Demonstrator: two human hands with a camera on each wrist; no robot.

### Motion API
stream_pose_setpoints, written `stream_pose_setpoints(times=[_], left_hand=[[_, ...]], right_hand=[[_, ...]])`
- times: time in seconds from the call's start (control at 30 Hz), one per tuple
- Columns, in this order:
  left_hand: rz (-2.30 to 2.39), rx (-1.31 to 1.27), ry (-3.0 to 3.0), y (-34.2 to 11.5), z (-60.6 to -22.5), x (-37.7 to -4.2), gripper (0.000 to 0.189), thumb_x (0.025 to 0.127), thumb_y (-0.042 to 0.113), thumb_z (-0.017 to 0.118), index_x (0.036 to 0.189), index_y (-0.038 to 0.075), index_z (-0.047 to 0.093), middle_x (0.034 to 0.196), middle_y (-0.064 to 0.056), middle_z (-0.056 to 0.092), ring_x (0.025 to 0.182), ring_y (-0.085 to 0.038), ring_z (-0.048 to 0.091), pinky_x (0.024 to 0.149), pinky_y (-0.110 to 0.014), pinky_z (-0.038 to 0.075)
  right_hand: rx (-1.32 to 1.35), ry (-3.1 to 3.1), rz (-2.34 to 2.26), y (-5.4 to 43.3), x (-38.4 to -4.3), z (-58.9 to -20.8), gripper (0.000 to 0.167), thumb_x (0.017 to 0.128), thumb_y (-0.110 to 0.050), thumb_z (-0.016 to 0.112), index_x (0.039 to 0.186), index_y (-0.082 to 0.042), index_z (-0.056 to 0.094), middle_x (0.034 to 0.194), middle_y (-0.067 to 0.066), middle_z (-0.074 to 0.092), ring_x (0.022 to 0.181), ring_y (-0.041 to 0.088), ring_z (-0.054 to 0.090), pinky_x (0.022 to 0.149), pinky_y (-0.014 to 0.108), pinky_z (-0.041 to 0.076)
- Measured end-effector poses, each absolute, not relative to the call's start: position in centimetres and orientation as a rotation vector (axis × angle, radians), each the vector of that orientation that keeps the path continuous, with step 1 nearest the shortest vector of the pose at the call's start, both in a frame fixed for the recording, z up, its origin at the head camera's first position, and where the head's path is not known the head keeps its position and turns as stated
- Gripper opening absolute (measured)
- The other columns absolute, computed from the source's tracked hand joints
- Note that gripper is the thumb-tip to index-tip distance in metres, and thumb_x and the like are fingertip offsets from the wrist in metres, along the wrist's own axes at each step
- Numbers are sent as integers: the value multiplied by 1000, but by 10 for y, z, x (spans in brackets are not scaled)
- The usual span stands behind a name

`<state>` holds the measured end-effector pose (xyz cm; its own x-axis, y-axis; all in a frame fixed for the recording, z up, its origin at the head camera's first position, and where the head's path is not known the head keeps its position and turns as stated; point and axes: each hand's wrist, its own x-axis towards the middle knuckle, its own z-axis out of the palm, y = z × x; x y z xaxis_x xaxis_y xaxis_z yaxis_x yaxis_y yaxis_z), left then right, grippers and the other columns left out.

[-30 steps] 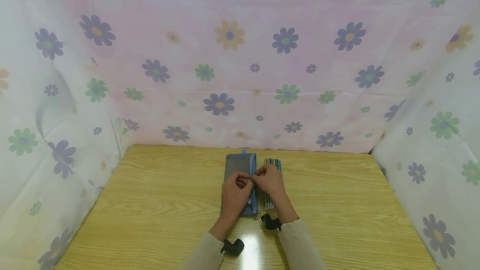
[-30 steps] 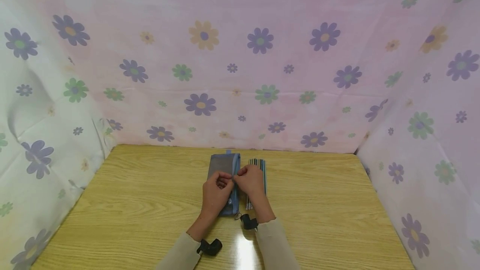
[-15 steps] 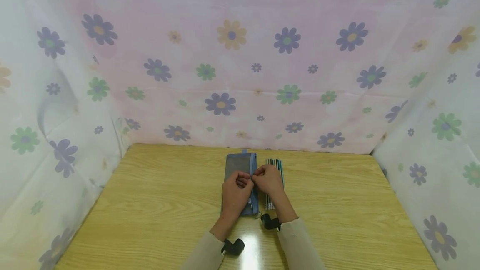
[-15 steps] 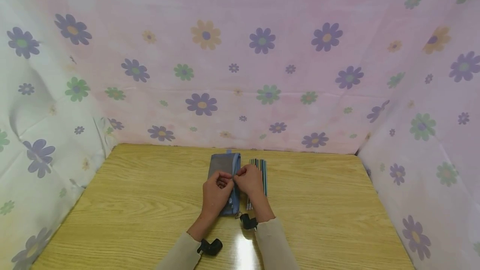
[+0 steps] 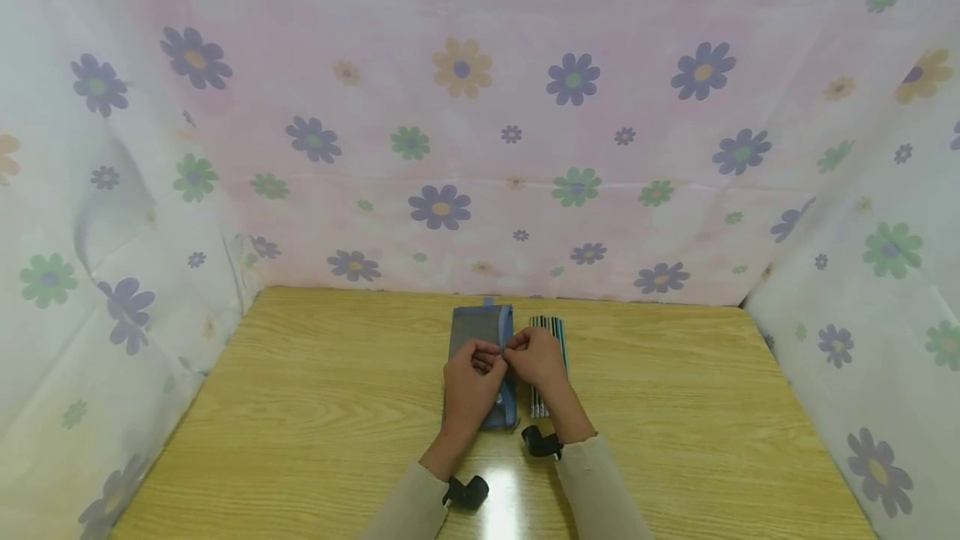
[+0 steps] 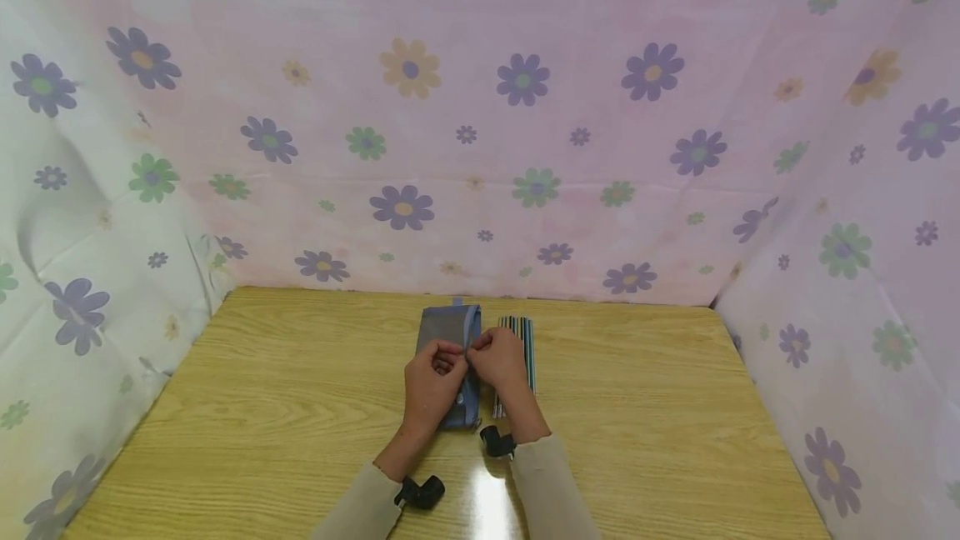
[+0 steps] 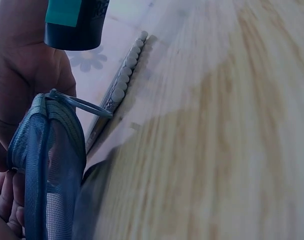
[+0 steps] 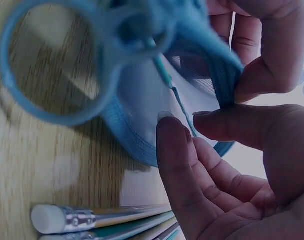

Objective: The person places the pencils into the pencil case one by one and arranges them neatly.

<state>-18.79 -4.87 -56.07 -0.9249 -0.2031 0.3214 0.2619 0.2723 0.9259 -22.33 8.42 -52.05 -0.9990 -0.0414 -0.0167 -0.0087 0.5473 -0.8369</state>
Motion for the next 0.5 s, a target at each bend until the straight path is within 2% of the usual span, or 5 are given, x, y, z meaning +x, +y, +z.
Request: stream_pose_setpoints(times=[0.5], left_hand=[[-1691,-41,-2172,-48,-558,-187,9,89,5,75,95,12,74,79,2,70,68,-10,66,64,-26,57]], right_hand=[[-74,2764,-1466,95,-218,-516,9,91,-9,77,96,-1,76,85,10,75,72,21,70,63,37,59]])
